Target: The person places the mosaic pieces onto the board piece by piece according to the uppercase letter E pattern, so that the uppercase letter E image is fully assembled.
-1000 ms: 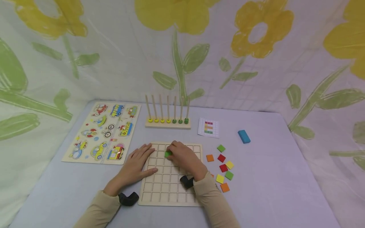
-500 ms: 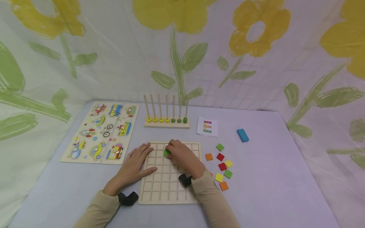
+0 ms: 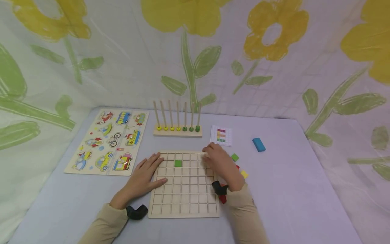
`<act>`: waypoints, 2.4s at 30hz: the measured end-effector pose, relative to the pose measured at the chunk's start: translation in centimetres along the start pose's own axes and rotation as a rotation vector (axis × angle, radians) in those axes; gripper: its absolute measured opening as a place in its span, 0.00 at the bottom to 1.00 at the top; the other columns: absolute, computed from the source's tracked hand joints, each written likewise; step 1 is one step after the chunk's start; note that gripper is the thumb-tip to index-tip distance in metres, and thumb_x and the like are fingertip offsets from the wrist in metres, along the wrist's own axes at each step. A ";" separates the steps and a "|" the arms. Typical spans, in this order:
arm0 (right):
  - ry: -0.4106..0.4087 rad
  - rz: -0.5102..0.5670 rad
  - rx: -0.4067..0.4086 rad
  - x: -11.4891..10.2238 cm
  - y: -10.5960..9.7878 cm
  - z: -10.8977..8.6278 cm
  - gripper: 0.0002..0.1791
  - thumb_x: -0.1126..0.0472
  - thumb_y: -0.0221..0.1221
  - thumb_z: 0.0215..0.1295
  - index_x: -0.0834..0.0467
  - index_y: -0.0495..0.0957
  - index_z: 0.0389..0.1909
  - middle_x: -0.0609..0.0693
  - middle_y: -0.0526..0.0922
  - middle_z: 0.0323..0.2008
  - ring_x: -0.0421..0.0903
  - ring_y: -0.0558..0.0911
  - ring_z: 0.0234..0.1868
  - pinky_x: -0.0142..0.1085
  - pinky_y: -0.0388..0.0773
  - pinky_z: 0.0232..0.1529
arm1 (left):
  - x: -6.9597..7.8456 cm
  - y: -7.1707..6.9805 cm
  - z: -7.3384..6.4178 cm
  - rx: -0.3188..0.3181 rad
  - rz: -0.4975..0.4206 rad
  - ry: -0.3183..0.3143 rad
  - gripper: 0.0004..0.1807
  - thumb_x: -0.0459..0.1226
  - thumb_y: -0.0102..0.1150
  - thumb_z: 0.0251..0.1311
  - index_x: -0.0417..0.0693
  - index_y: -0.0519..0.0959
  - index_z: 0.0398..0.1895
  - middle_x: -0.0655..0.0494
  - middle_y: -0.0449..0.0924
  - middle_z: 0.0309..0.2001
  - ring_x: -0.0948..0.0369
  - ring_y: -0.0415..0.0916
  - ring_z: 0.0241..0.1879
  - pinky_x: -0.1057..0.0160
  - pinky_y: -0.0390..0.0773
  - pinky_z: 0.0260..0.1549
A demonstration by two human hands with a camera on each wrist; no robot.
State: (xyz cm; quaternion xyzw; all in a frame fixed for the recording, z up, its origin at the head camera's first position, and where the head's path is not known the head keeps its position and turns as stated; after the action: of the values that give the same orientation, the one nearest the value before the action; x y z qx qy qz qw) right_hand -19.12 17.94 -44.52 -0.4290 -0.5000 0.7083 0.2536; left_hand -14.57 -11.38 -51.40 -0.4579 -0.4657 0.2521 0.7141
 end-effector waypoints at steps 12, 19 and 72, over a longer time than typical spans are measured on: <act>0.459 0.034 -0.158 8.1 -2.0 -5.1 0.19 0.59 0.59 0.65 0.66 0.75 0.53 0.62 0.76 0.51 0.54 0.74 0.47 0.52 0.75 0.54 | 0.1 -0.2 -0.1 0.014 -0.019 0.015 0.44 0.61 0.56 0.57 0.48 0.61 0.71 0.49 0.54 0.74 0.53 0.51 0.73 0.47 0.47 0.70; 0.413 0.048 -0.106 9.1 -1.3 -5.6 0.18 0.62 0.60 0.64 0.66 0.74 0.52 0.59 0.76 0.48 0.52 0.75 0.44 0.50 0.77 0.51 | 0.0 -0.2 -0.1 0.033 -0.050 0.050 0.38 0.58 0.59 0.57 0.52 0.67 0.68 0.46 0.55 0.73 0.52 0.52 0.73 0.45 0.46 0.70; 0.060 0.055 -0.158 -2.5 2.9 1.0 0.10 0.61 0.59 0.65 0.56 0.78 0.46 0.44 0.77 0.48 0.41 0.78 0.47 0.38 0.78 0.49 | -0.1 0.1 -0.1 0.047 -0.027 0.070 0.38 0.59 0.56 0.58 0.53 0.66 0.69 0.47 0.55 0.73 0.53 0.50 0.73 0.47 0.47 0.70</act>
State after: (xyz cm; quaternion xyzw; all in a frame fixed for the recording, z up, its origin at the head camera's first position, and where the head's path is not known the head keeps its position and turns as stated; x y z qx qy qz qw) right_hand -18.50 14.39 -46.16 -0.4821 -0.5347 0.6601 0.2142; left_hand -14.52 -11.45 -51.59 -0.4432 -0.4402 0.2372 0.7440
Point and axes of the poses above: each hand's wrist, its own z-axis towards the middle knuckle, its own y-axis out of the palm, x = y × z, the point moved 2 cm from there along z, towards the middle knuckle
